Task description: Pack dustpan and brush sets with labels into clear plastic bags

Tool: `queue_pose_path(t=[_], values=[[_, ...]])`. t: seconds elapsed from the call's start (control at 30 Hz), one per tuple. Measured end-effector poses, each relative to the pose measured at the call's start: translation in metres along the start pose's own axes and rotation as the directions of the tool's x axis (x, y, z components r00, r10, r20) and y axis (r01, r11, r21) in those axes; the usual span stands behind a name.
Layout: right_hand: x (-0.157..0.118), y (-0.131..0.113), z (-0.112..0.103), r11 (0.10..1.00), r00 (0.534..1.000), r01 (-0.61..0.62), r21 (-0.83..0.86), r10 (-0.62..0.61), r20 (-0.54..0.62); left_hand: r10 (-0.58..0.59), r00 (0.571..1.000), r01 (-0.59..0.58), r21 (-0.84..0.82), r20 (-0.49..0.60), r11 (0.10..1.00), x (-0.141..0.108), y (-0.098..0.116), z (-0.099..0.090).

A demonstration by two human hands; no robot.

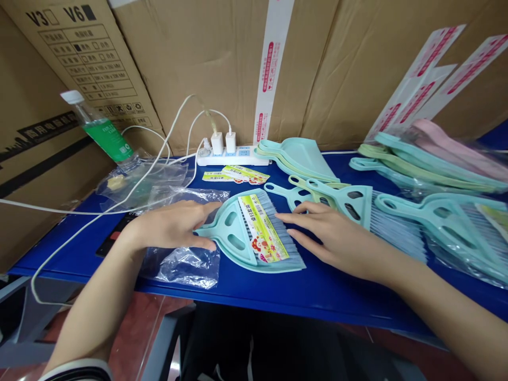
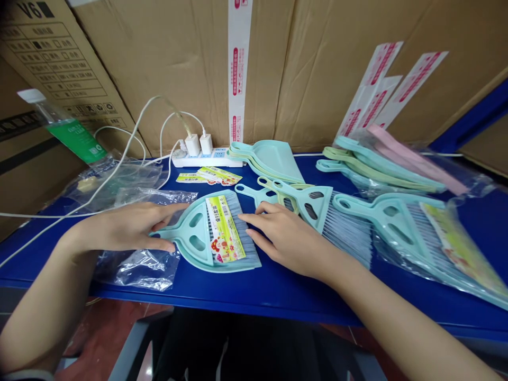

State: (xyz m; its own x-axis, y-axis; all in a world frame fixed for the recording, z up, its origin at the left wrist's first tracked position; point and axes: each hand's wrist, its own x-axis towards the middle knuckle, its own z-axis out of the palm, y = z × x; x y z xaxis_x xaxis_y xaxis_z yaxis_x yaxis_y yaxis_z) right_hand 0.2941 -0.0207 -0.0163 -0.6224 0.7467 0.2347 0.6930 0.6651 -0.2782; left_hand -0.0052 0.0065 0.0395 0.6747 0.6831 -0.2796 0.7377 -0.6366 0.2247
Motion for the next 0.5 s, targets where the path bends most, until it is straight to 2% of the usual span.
queue_pose_path(t=[0.13,0.27,0.37,0.5], values=[[-0.001,-0.004,-0.005,0.989,0.993,-0.102,0.108,0.095,0.066,0.004,1.0,-0.004,0.009,-0.018,1.0,0.001,0.002,0.001],[-0.004,-0.006,-0.014,0.939,0.964,-0.233,0.251,0.189,0.187,0.016,1.0,-0.016,0.008,-0.025,1.0,0.001,-0.002,0.002],[-0.007,-0.006,-0.021,0.848,0.927,-0.334,0.412,0.217,0.306,0.018,0.998,-0.017,0.011,-0.058,1.0,0.002,-0.008,0.004],[-0.01,-0.003,-0.026,0.649,0.894,-0.432,0.627,0.217,0.392,0.008,0.998,-0.009,-0.013,-0.064,1.0,0.002,-0.014,0.005]])
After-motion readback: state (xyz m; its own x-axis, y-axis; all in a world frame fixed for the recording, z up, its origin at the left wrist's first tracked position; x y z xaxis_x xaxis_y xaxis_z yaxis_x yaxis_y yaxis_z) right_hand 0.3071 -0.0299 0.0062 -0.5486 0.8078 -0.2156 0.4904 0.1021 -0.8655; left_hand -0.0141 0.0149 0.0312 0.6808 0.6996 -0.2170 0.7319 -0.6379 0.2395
